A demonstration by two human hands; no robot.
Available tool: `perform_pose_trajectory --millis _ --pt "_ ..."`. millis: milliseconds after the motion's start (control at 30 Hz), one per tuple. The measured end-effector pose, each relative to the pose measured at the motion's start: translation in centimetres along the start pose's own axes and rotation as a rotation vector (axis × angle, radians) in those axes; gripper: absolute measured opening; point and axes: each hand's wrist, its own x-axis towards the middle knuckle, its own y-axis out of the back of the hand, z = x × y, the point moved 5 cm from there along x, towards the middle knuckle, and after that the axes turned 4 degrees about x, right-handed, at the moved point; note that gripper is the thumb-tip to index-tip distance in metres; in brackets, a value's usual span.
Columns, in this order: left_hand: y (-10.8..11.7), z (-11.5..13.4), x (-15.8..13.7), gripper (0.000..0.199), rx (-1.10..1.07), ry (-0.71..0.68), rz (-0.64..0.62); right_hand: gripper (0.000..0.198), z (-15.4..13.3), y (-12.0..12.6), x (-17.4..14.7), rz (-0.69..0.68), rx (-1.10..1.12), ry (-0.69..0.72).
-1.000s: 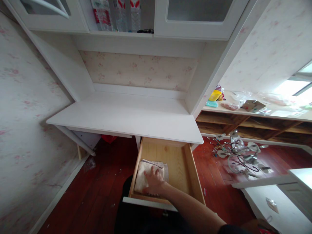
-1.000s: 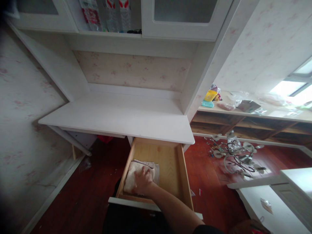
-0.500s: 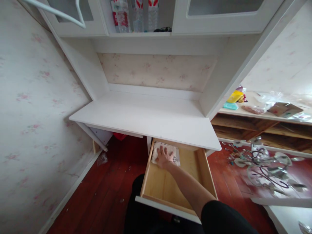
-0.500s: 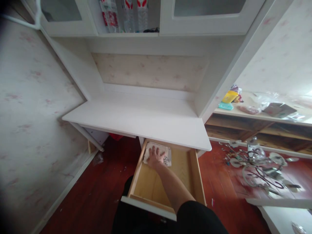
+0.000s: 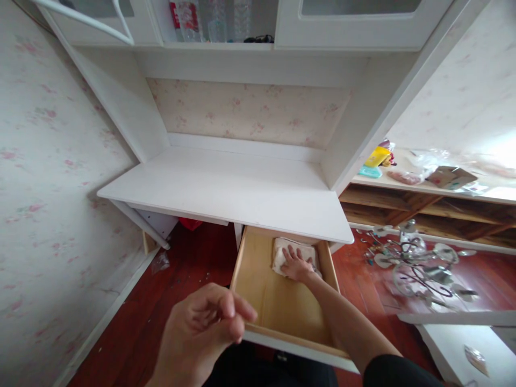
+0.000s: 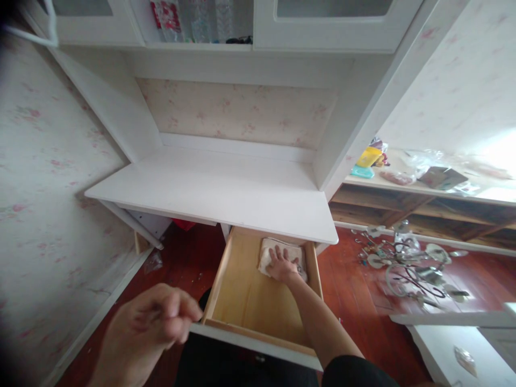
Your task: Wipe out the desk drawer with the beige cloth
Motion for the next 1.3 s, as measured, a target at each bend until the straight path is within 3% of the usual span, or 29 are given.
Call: perform_pose_trajectory --millis 133,233,367,533,767,1033,1133,1300 --pt "-5.4 -2.7 1.9 0.028 -0.202 0.075 -0.229 0.076 2.7 0.2 -0.8 0.021 0.031 0.006" --pt "-8.7 -6.3 0.0 0.025 0.0 -0.002 -0.258 0.078 2.6 0.7 -1.3 0.016 0.072 0.054" --pt "-10.7 -9.0 -2.8 0.026 0.415 -0.237 -0.19 0.082 2.2 0.6 -2.7 -0.006 0.124 0.133" --pt "-11.4 -9.3 -3.5 0.023 0.648 -0.306 -0.187 0.086 2.3 -2.0 -6.3 -0.039 0.153 0.211" --pt "-11.6 -9.3 -3.6 0.023 0.656 -0.288 -0.192 0.089 0.9 -4.4 -11.9 -0.063 0.16 0.352" --pt "-11.3 -9.4 -4.4 0.023 0.625 -0.28 -0.139 0.088 0.8 -5.1 -12.5 -0.047 0.21 0.3" --pt "-11.4 -9.3 -4.4 0.024 0.637 -0.303 -0.089 0.086 -1.2 -5.7 -11.5 -0.029 0.188 0.286" --pt "-11.6 -9.6 -4.3 0.025 0.671 -0.365 -0.041 0.086 -8.6 -5.7 -9.7 -0.012 0.151 0.351"
